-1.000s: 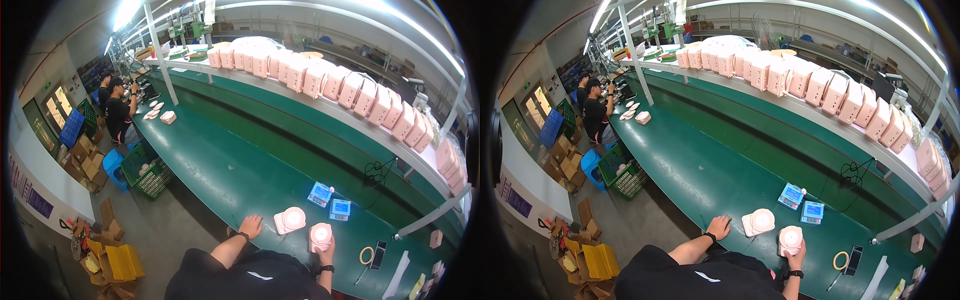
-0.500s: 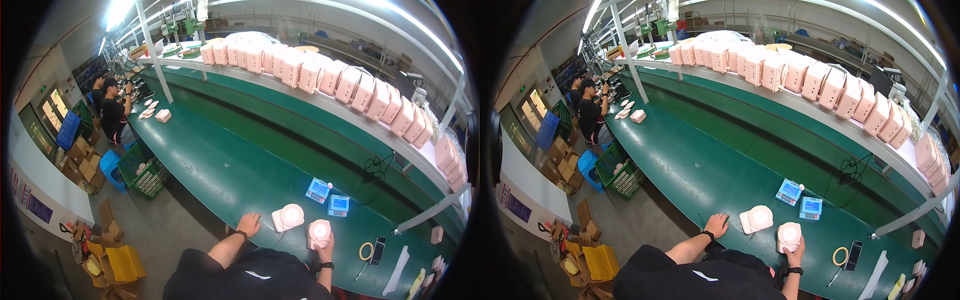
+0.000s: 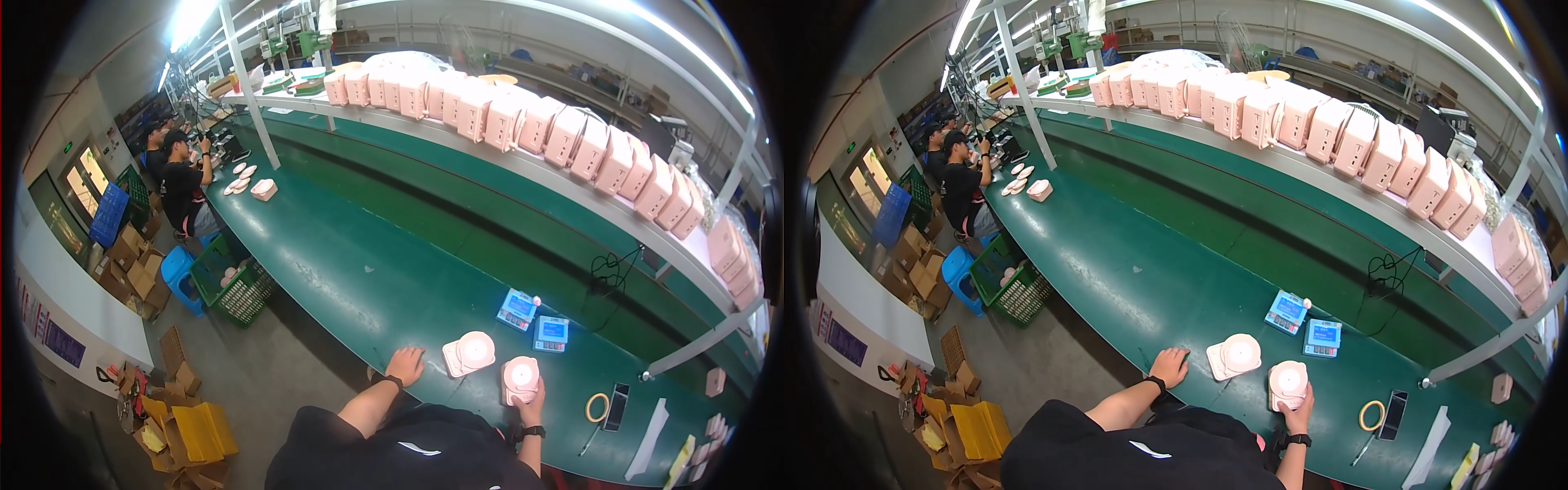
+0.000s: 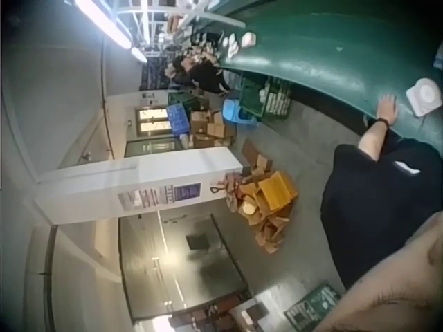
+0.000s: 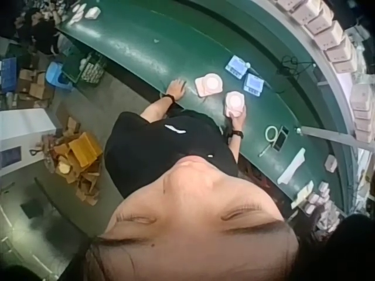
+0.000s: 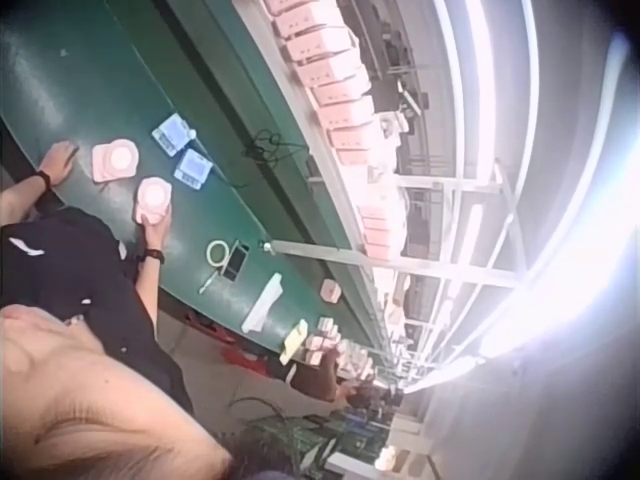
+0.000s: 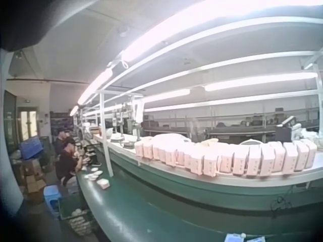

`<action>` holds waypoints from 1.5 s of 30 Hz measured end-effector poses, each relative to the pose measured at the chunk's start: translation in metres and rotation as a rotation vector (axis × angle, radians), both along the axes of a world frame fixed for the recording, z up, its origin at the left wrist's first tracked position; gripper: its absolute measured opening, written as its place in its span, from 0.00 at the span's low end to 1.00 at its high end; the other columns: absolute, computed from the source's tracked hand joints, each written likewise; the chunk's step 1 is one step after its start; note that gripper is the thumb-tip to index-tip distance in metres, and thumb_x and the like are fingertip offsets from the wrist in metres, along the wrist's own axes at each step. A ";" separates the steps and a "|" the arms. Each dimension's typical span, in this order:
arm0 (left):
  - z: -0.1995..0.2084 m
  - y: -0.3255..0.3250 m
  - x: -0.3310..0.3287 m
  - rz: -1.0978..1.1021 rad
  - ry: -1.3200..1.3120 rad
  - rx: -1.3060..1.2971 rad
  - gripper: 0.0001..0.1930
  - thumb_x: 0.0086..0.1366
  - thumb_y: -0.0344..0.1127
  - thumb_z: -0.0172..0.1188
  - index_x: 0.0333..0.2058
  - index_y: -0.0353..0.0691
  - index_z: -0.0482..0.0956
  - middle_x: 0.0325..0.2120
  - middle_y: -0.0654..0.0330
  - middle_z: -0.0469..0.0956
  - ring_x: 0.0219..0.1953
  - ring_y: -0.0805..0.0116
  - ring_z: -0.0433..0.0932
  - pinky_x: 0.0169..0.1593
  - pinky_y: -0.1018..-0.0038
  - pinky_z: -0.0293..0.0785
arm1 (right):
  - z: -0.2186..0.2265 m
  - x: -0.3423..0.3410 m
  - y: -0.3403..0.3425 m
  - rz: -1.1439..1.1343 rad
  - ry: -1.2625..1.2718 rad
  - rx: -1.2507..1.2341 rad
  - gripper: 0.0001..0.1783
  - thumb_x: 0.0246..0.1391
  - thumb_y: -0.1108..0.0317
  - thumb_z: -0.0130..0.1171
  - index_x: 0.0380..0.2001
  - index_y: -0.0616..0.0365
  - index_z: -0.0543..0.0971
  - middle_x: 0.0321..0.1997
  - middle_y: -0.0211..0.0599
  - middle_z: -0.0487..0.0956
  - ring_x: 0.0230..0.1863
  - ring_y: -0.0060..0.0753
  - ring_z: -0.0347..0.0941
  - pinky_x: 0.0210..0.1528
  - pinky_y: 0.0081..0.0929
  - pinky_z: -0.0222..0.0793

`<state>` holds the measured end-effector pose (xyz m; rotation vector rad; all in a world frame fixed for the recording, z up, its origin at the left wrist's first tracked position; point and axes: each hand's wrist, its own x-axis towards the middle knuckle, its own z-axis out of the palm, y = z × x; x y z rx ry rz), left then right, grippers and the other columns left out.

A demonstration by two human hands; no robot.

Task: The person picks up pink and white plastic components, places the white parts into the pink parts, and applies tape to the assembly. They then set the finished units onto a shelf before repeating the process with more components.

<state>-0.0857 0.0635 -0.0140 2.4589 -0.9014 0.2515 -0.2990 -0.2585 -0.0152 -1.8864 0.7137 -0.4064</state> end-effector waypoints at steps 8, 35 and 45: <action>0.001 0.001 0.000 0.001 0.059 0.043 0.16 0.56 0.36 0.53 0.44 0.40 0.72 0.35 0.52 0.74 0.40 0.54 0.73 0.45 0.61 0.67 | 0.003 0.000 0.002 -0.022 0.018 -0.013 0.55 0.28 0.74 0.72 0.62 0.57 0.56 0.59 0.46 0.60 0.60 0.47 0.59 0.64 0.38 0.54; -0.010 -0.001 0.004 -0.036 0.035 0.087 0.18 0.55 0.35 0.53 0.45 0.36 0.71 0.36 0.49 0.72 0.41 0.49 0.70 0.45 0.59 0.64 | 0.001 0.003 0.005 -0.054 0.090 -0.098 0.54 0.29 0.61 0.74 0.62 0.56 0.58 0.59 0.50 0.64 0.61 0.50 0.59 0.64 0.40 0.55; -0.013 -0.004 0.003 -0.062 0.013 0.089 0.18 0.56 0.34 0.52 0.45 0.35 0.71 0.36 0.48 0.72 0.40 0.48 0.70 0.45 0.59 0.64 | 0.006 -0.002 0.009 -0.054 0.139 -0.123 0.55 0.30 0.56 0.74 0.63 0.54 0.58 0.59 0.52 0.62 0.61 0.54 0.58 0.63 0.41 0.55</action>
